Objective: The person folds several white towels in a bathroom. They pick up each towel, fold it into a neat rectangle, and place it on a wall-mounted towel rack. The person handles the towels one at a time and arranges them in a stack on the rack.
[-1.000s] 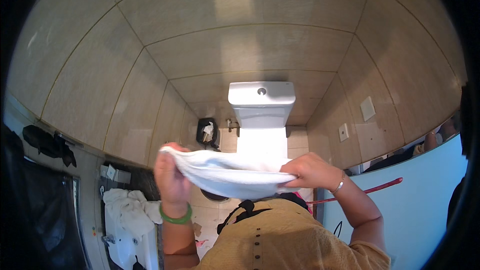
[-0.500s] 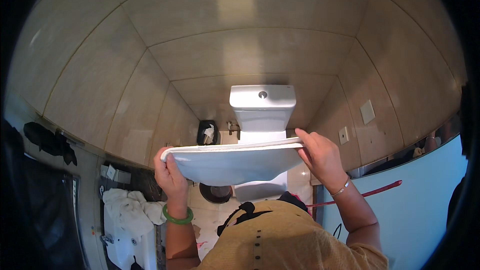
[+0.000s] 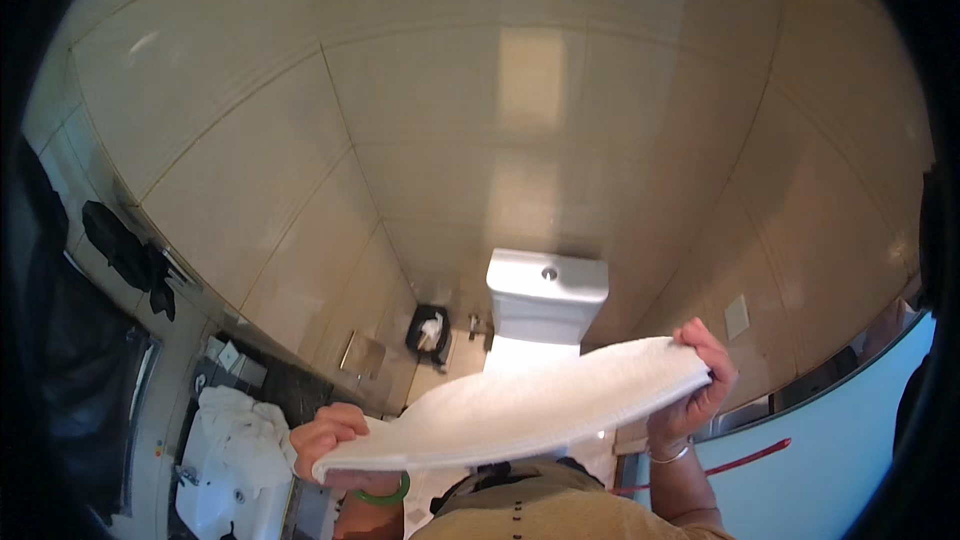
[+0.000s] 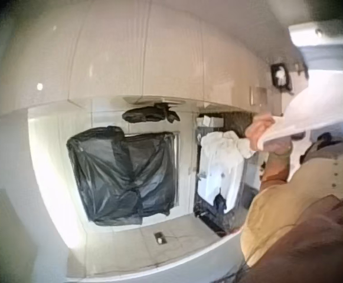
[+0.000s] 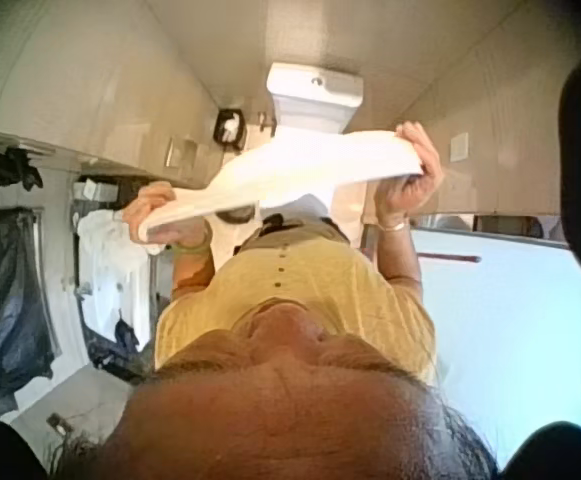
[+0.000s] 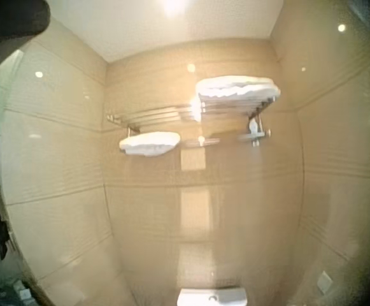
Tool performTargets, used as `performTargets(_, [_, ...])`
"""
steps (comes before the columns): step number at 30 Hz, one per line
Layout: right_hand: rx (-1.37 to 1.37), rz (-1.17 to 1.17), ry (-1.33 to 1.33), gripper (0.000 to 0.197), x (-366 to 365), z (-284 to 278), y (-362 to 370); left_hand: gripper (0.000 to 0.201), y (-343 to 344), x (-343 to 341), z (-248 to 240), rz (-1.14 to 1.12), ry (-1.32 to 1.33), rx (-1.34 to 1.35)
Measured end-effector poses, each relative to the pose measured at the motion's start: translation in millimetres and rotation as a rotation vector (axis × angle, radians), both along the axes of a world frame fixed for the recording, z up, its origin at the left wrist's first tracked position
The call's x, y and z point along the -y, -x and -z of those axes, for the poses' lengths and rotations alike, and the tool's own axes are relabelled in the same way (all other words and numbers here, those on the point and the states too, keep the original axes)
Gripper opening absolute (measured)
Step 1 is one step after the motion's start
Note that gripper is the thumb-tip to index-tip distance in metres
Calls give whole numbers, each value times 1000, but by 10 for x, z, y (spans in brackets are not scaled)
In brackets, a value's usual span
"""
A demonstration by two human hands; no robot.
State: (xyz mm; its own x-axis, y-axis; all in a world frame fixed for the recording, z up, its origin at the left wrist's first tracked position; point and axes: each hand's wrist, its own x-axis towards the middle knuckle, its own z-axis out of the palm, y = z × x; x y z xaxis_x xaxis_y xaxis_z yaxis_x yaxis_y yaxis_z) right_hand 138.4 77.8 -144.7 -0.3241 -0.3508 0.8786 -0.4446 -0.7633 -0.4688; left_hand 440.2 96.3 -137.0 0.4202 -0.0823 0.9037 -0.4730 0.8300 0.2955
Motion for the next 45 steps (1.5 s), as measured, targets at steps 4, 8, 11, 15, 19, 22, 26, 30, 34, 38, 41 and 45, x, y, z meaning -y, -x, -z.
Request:
performTargets(4, [134, -243, 121, 25, 410, -334, -308, 20, 340, 362, -185, 438, -21, 92])
performTargets(8, [-281, -555, 12, 22, 606, -562, -768, 12, 774, 715, -339, 570, -303, 356])
performTargets(11, [-26, -675, -54, 19, 546, -448, -982, 12, 1004, 649, -316, 544, -292, 200])
performTargets(15, [180, -807, -97, 22, 574, -354, -1054, 14, 1064, 566, -193, 573, -338, 103])
performTargets(19, [177, -762, -187, 36, 583, -228, -1078, 17, 1167, 578, -25, 548, -424, -38])
performTargets(22, [52, -581, -204, 46, 482, -369, -1183, 25, 1177, 564, 18, 472, -500, -93])
performTargets(26, [266, -791, -278, 44, 525, -269, -1194, 34, 1219, 712, 176, 482, -536, -153])
performTargets(30, [579, -871, -178, 34, 639, -160, -1239, 35, 1160, 743, 90, 345, -577, -19])
performTargets(34, [301, -549, -21, 28, 689, -334, -1133, 36, 1017, 638, -50, 229, -626, 185])
performTargets(38, [266, -215, 39, 29, 837, -684, -918, 79, 1034, 446, 235, 837, -495, 61])
performTargets(41, [185, -113, 84, 28, 877, -926, -1003, 111, 1136, 295, 245, 572, -469, 363])
performTargets(45, [-31, 37, 50, 32, 778, -1087, -1017, 62, 1127, 483, 398, 675, -569, 412])
